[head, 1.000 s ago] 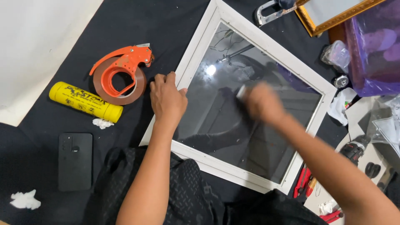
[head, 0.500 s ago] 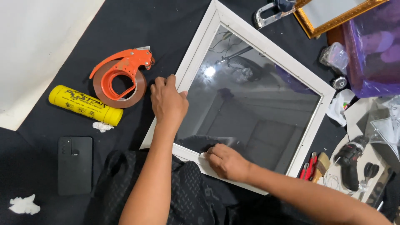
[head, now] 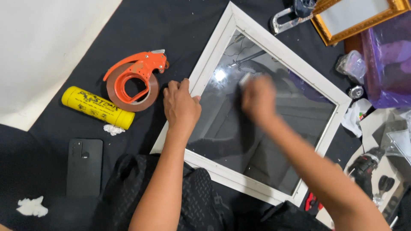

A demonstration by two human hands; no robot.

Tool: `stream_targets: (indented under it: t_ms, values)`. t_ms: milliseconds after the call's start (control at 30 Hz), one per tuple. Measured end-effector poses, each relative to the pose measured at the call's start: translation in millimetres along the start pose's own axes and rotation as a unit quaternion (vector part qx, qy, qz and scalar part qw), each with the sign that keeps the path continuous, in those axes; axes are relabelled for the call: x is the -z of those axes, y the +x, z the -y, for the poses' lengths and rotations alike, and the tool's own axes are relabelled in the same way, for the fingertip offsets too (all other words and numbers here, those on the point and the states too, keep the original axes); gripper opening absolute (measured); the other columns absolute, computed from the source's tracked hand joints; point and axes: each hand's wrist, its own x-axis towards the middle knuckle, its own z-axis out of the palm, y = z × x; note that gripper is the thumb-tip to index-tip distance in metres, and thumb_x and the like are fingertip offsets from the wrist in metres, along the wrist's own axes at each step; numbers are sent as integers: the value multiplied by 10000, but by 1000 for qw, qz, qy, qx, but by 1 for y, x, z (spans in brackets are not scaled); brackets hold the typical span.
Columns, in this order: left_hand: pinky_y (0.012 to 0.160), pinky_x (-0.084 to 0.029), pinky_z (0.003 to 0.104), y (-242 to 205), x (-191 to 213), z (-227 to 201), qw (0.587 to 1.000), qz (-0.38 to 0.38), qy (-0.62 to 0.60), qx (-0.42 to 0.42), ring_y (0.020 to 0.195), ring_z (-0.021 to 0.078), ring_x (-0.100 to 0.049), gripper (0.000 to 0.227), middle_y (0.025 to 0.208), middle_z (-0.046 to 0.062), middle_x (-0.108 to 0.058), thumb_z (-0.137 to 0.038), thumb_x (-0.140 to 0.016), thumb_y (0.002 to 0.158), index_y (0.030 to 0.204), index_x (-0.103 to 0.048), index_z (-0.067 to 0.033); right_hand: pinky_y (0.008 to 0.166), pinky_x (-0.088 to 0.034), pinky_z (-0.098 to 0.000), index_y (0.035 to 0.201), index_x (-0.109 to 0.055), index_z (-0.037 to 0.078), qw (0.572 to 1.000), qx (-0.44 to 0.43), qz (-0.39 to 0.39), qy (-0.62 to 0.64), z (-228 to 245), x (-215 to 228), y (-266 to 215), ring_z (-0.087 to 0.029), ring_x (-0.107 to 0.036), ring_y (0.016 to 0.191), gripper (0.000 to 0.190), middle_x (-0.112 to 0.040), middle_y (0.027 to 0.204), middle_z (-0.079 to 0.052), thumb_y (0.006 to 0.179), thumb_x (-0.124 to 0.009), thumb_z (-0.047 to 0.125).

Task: Cleaning a glass frame and preparing a canvas for mounting in a workshop environment.

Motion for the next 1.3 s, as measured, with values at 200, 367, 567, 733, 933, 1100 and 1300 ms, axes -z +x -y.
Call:
stream_targets:
  t_ms: [200, 367, 567, 733, 933, 1100, 1300]
  values:
    - [981, -481, 507, -1, 3, -1, 1000, 3, -2, 5, 1146, 412, -554, 568, 1231, 186, -554, -174, -748, 896, 1409, -572, -4, 636, -485, -359, 780, -565, 67, 920, 259, 171, 241, 154, 39, -102, -287, -584, 734, 247, -574, 863, -92, 1004, -498, 147]
    - [984, -480, 519, 1, -1, 3, 1000, -1, -11, -1, 1146, 433, -551, 574, 1241, 196, -545, -188, -738, 904, 1417, -563, 0, 667, -501, -411, 775, -627, 132, 921, 299, 118, 220, 49, 4, 7, -283, -605, 773, 211, -563, 769, -48, 971, -560, 177]
    - [998, -478, 529, 3, 3, 3, 999, -3, -29, -19, 1146, 447, -566, 535, 1245, 212, -559, -195, -692, 944, 1422, -572, 13, 691, -517, -474, 875, -640, 110, 997, -27, 14, -73, -30, -22, 101, -382, -640, 777, 60, -580, 769, -104, 930, -653, 129]
    - [975, -496, 512, 5, -2, 9, 999, -17, -35, -27, 1097, 439, -578, 479, 1208, 200, -570, -174, -618, 973, 1417, -579, 3, 684, -528, -434, 616, -630, 126, 958, -102, 173, 208, 144, 17, 8, -342, -653, 635, 320, -574, 531, -59, 923, -540, 137]
    - [949, -503, 510, 4, -3, 6, 1000, -9, 0, -26, 1097, 418, -584, 563, 1216, 197, -567, -297, -698, 924, 1379, -593, 17, 739, -518, -428, 871, -676, 110, 913, 328, 147, 192, 111, -4, -46, -285, -638, 854, 98, -639, 843, -85, 850, -677, 206]
    - [927, -500, 500, 3, 0, 2, 999, -23, 11, -35, 1071, 402, -581, 620, 1186, 193, -567, -271, -757, 872, 1389, -588, 25, 725, -499, -400, 843, -671, 141, 985, 157, 60, -40, 2, -21, 98, -269, -572, 791, 60, -564, 796, -23, 862, -726, 153]
    - [972, -486, 539, 4, -9, 4, 997, -56, 20, -40, 1091, 454, -580, 612, 1178, 209, -584, -235, -805, 825, 1352, -621, 15, 657, -511, -476, 773, -654, 91, 998, -45, -11, -45, 12, -32, 133, -365, -620, 717, 96, -580, 687, -109, 858, -697, 90]
